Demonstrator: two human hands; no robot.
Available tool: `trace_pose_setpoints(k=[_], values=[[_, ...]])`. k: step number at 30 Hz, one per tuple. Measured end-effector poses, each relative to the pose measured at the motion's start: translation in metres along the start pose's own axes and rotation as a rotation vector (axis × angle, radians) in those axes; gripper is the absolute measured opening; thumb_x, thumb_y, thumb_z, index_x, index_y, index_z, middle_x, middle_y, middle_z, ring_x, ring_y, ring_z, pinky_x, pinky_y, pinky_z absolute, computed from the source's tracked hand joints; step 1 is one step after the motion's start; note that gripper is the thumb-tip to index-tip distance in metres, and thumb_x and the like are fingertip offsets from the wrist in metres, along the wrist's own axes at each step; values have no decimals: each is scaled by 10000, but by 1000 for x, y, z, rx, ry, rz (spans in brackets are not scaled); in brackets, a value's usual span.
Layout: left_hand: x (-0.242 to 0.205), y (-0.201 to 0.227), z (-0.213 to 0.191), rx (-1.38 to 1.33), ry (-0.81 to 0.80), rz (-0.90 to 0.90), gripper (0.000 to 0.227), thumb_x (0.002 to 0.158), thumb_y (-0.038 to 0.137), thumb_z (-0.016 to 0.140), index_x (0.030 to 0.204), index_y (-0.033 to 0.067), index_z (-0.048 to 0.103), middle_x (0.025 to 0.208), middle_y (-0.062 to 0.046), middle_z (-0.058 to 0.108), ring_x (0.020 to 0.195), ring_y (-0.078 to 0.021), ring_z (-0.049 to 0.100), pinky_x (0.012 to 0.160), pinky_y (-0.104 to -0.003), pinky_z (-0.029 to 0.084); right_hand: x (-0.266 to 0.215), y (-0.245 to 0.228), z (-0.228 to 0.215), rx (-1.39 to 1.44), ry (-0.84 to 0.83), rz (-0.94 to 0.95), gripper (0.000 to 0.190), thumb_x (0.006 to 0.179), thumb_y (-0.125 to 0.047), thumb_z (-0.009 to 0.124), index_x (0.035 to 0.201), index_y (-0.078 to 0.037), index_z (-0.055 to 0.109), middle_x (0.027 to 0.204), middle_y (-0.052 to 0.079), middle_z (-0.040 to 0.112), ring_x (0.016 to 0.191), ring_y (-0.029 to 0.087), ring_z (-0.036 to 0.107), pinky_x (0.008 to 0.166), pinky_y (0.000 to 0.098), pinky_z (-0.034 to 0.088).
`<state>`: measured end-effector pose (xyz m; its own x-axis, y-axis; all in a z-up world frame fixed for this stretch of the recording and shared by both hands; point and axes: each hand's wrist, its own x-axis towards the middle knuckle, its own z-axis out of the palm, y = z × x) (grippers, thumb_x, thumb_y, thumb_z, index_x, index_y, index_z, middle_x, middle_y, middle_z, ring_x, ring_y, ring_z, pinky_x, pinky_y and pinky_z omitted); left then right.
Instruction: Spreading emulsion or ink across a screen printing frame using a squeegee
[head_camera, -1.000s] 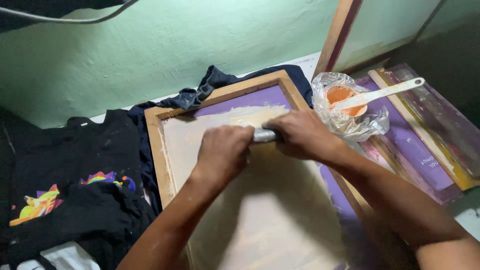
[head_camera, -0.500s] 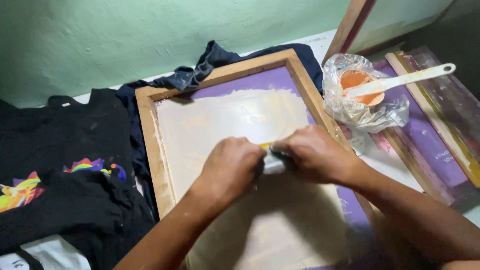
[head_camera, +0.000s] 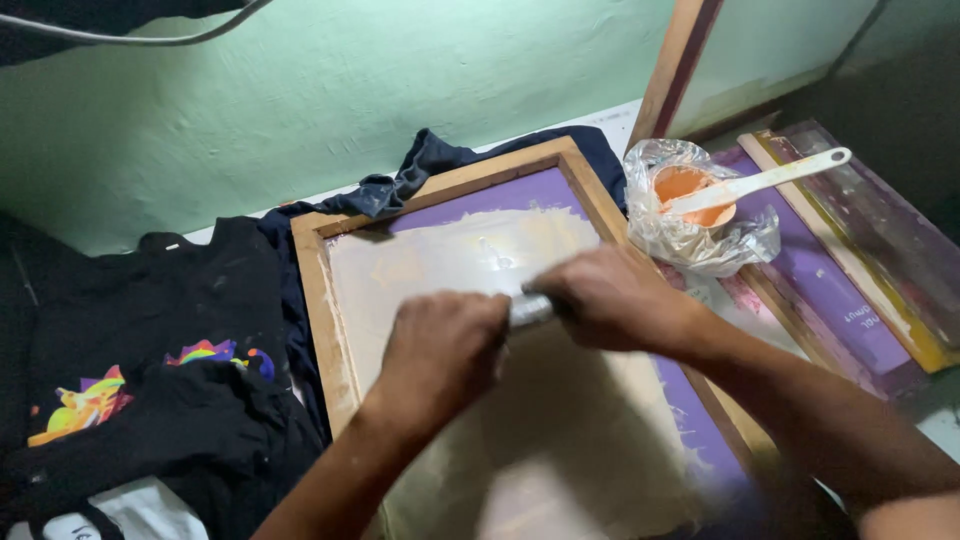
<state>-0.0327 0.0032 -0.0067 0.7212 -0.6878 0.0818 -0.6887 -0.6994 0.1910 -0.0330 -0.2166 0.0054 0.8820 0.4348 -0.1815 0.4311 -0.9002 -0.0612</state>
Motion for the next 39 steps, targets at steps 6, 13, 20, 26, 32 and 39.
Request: trace_pose_setpoints(k=[6, 13, 20, 26, 32, 39], values=[[70, -90, 25, 181, 146, -118, 211, 773, 300, 735, 943, 176, 713, 746, -70, 715, 786, -352, 759, 675, -484, 609, 123, 25, 12, -70, 243, 69, 285, 621, -410, 744, 720, -144, 729, 688, 85, 732, 734, 357, 759, 677, 507, 623], [70, -94, 25, 157, 63, -144, 195, 734, 278, 785, 898, 177, 757, 721, -98, 712, 772, -363, 762, 677, -469, 623, 133, 30, 26, -92, 233, 16, 211, 658, -343, 762, 705, -137, 760, 640, 136, 723, 690, 389, 758, 630, 533, 617], [-36, 6, 33, -119, -63, -12, 104, 818, 226, 656, 865, 134, 674, 657, -109, 694, 692, -355, 742, 568, -488, 601, -3, -20, 52, -59, -23, -17, 160, 804, -255, 571, 918, -210, 675, 718, 127, 743, 760, 369, 759, 718, 573, 614], [-100, 50, 73, 38, 277, 207, 130, 815, 192, 632, 892, 156, 731, 645, -69, 690, 557, -269, 687, 495, -383, 524, -77, -44, 78, 8, -131, -168, 288, 793, -197, 623, 1080, -228, 609, 833, 41, 789, 761, 308, 783, 676, 487, 632], [-51, -8, 0, 55, -157, -77, 161, 806, 190, 671, 960, 187, 625, 809, -75, 710, 741, -365, 675, 670, -533, 505, 19, -39, 37, -32, -63, -110, 67, 817, -207, 592, 869, -214, 633, 790, 76, 730, 690, 464, 672, 514, 593, 460], [-24, -110, 14, 397, 200, -251, 143, 826, 147, 691, 960, 183, 659, 780, -62, 700, 741, -318, 683, 703, -472, 527, 160, -45, 67, -13, 492, -214, 110, 768, -158, 608, 872, -176, 639, 710, 66, 699, 587, 395, 652, 438, 539, 435]])
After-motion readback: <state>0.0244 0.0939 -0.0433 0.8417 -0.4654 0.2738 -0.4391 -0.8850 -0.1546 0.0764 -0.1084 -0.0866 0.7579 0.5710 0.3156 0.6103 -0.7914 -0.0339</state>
